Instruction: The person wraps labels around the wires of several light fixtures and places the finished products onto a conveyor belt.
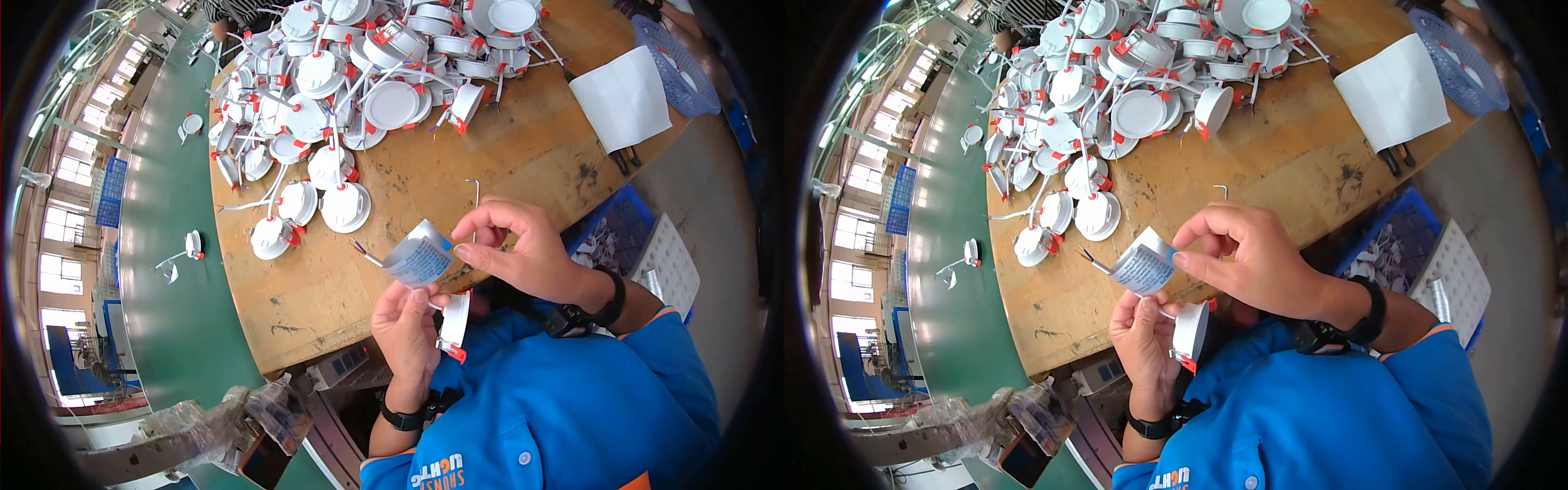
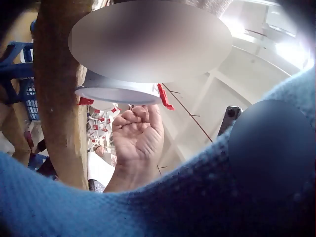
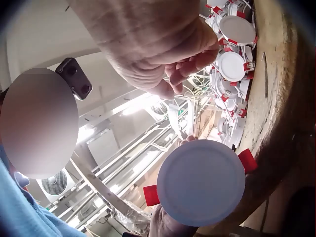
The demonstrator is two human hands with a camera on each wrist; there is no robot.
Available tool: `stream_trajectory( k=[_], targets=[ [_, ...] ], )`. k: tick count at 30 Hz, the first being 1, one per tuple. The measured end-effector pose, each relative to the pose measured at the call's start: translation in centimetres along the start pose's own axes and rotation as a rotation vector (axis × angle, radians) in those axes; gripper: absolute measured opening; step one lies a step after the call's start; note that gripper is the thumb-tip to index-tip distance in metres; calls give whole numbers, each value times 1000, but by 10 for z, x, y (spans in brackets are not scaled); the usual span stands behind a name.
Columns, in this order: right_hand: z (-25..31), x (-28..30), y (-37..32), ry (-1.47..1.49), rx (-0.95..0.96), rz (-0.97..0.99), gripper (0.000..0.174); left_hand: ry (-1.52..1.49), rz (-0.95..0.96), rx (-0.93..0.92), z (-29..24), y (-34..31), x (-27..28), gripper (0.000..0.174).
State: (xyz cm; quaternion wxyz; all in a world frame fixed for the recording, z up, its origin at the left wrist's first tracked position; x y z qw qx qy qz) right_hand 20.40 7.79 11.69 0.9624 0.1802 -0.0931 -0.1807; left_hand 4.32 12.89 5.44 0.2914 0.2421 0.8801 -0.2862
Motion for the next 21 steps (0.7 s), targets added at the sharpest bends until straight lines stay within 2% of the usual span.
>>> stream_trajectory(
  k=[5, 8, 14, 21],
  targets=[
    [11, -1, -4, -79, 179, -21, 17, 31, -19, -4, 6, -6, 6, 22],
    [11, -4, -7, -71, 145, 12, 17, 34, -14, -16, 9, -10, 5, 22],
    [-1, -8, -22, 72, -114, 50, 14, 55, -6, -34, 12, -17, 7, 21],
    [-14, -15, -41, 168, -214, 18, 10, 14, -18, 52, 29, -22, 20, 21]
  ],
)
Point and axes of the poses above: each hand's wrist, its own y-axis towards the middle knuckle, its own x-axis out of the back of the hand, z = x × y, the point moved 5 cm from there along y, towards the middle knuckle, and after that the axes turned 14 degrees about x, right-handed, at the moved point
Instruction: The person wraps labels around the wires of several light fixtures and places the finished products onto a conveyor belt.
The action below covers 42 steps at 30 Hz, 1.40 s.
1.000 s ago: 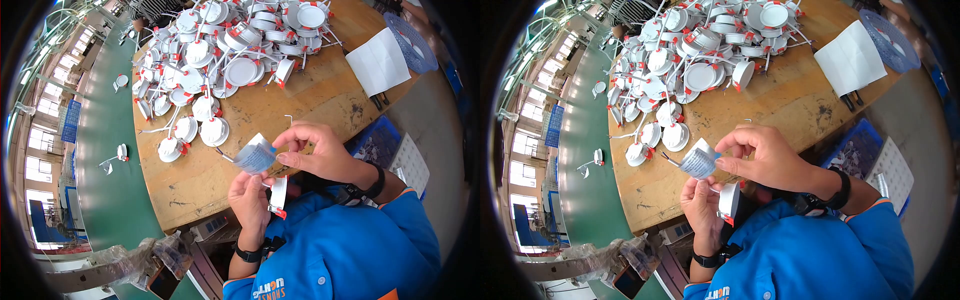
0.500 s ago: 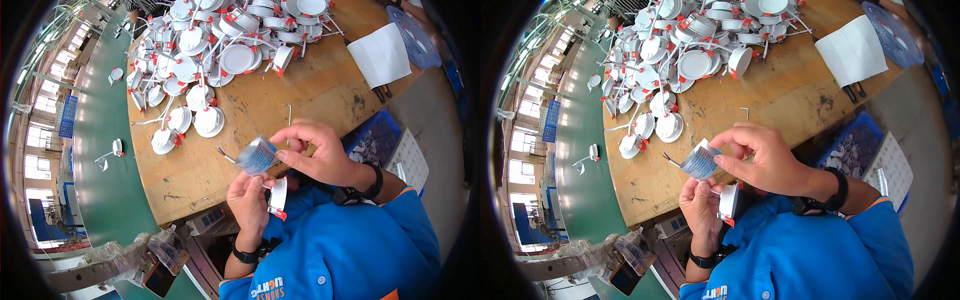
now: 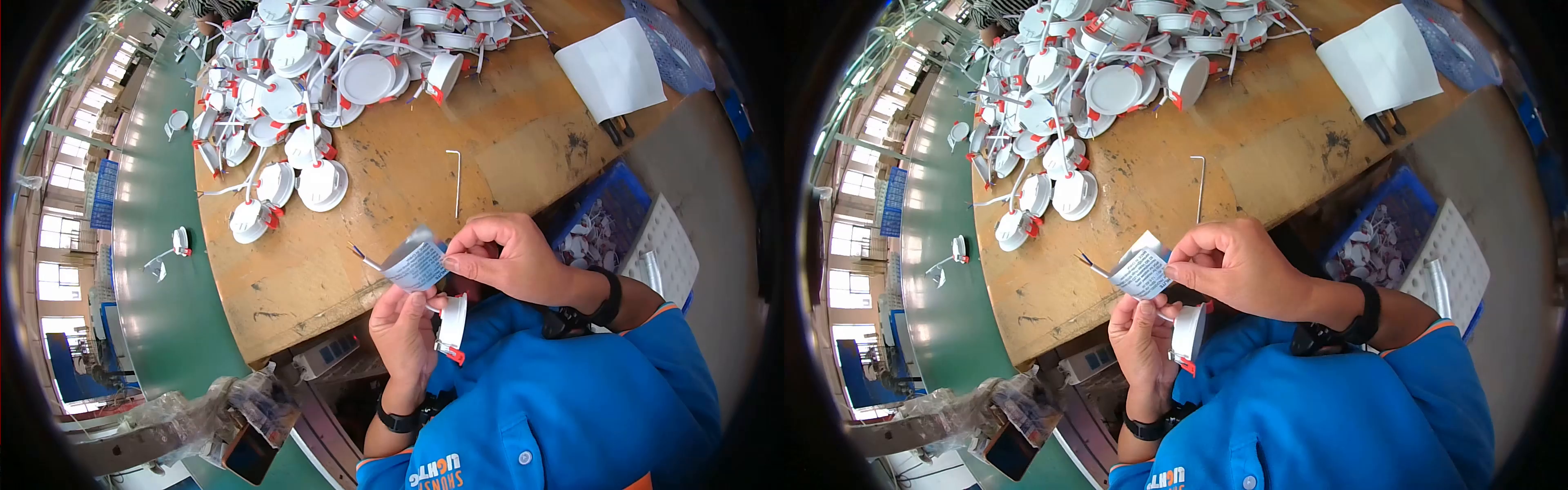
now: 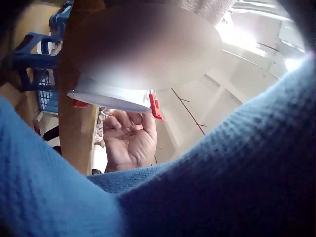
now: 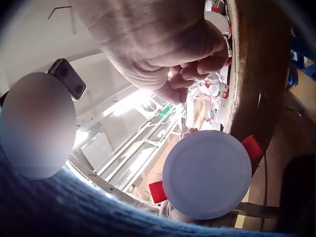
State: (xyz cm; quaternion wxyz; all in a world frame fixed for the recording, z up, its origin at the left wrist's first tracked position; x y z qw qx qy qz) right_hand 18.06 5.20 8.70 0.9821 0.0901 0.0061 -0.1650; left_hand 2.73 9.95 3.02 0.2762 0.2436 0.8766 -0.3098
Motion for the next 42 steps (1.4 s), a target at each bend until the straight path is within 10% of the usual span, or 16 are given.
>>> stream_trajectory(
  k=[42],
  targets=[
    [-57, 3, -27, -156, -62, -57, 14, -75, -52, 164, 52, -1, 39, 16]
  ],
)
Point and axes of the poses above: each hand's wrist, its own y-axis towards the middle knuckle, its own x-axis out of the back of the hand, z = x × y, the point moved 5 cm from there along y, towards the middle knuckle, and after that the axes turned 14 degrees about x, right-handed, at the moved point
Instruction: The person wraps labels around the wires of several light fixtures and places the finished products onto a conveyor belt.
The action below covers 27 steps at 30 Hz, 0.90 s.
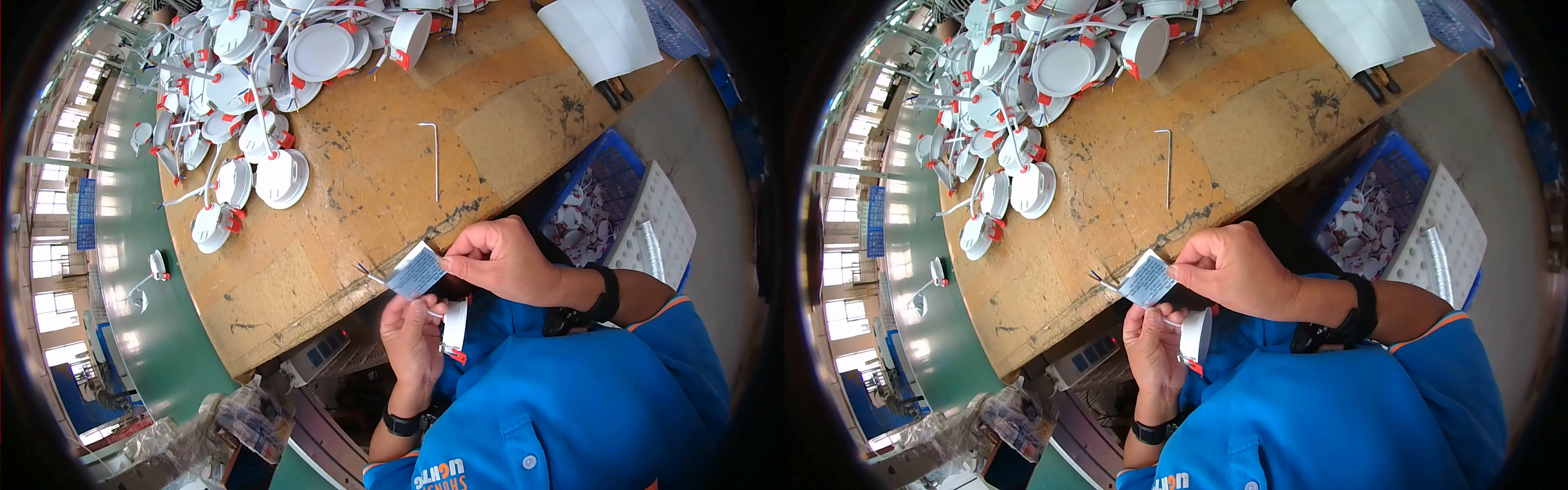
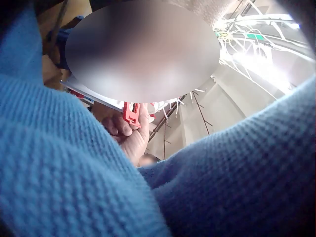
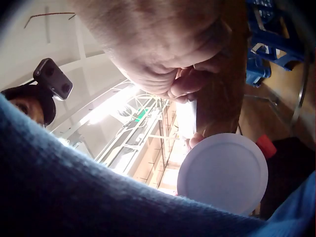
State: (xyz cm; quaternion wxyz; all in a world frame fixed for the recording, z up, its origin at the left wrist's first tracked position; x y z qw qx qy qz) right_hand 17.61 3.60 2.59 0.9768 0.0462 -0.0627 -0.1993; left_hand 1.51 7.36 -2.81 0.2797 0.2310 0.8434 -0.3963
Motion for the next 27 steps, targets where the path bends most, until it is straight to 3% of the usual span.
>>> stream_trajectory(
  k=[27],
  targets=[
    [5, 0, 1, -101, 83, -20, 13, -36, 30, 5, 2, 3, 1, 15]
  ],
)
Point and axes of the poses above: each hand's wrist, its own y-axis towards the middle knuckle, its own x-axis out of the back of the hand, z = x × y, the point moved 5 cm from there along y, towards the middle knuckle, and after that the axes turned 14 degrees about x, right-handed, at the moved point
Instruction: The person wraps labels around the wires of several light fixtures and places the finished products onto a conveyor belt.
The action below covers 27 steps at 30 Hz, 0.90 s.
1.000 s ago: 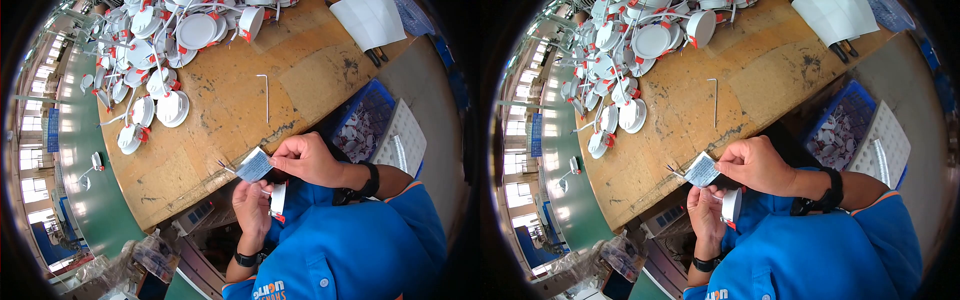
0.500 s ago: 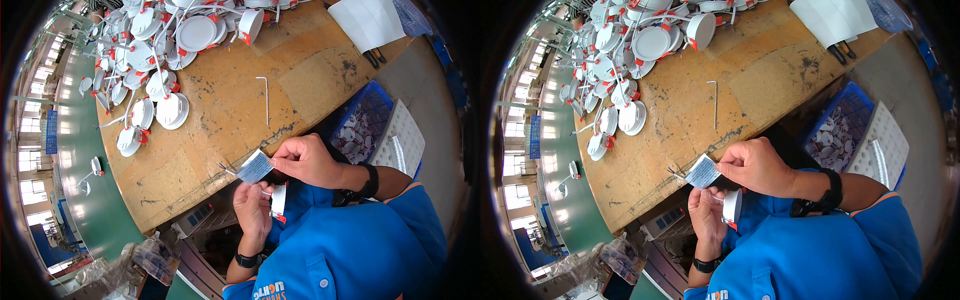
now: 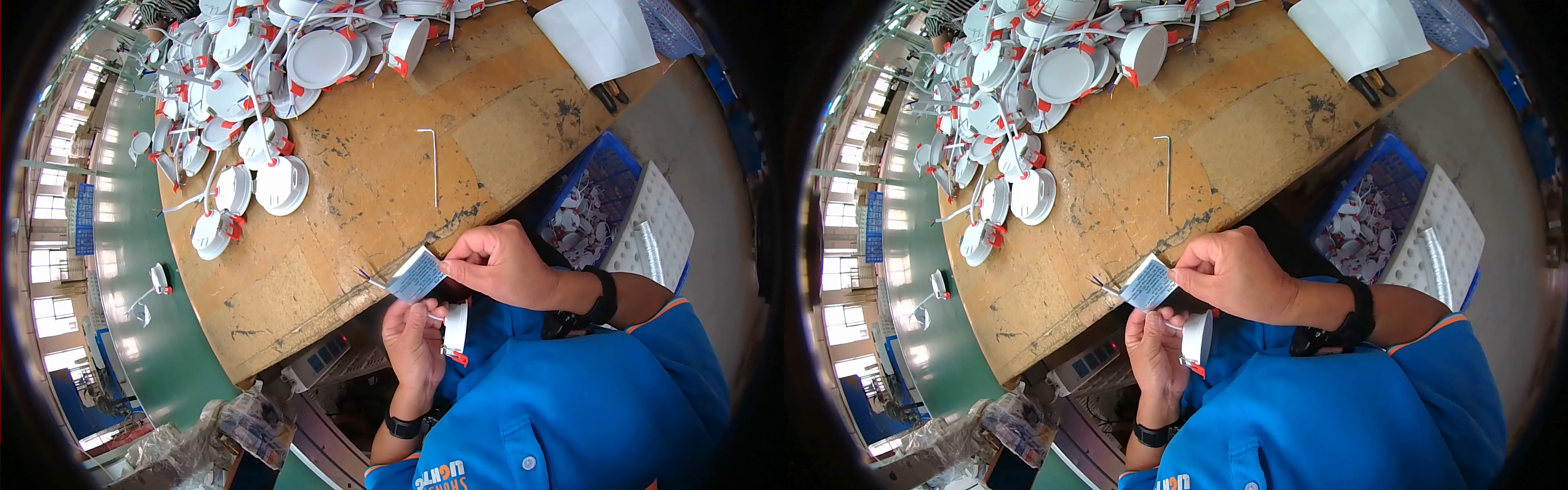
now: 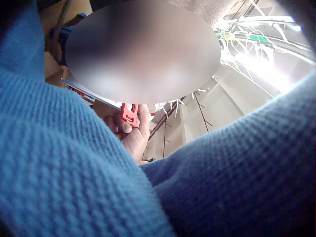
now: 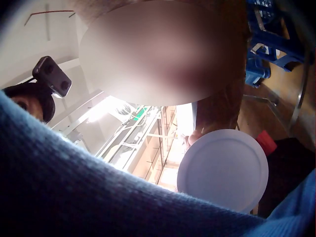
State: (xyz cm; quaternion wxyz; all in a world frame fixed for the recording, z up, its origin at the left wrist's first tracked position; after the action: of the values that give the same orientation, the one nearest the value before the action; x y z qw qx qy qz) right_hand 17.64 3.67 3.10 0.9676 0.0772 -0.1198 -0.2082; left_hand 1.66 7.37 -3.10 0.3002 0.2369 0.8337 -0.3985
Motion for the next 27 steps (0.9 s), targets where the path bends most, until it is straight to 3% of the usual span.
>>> stream_trajectory(
  k=[27],
  targets=[
    [-1, 0, 1, -78, 7, -14, 14, 8, -24, 9, 1, 1, 2, 13]
  ],
)
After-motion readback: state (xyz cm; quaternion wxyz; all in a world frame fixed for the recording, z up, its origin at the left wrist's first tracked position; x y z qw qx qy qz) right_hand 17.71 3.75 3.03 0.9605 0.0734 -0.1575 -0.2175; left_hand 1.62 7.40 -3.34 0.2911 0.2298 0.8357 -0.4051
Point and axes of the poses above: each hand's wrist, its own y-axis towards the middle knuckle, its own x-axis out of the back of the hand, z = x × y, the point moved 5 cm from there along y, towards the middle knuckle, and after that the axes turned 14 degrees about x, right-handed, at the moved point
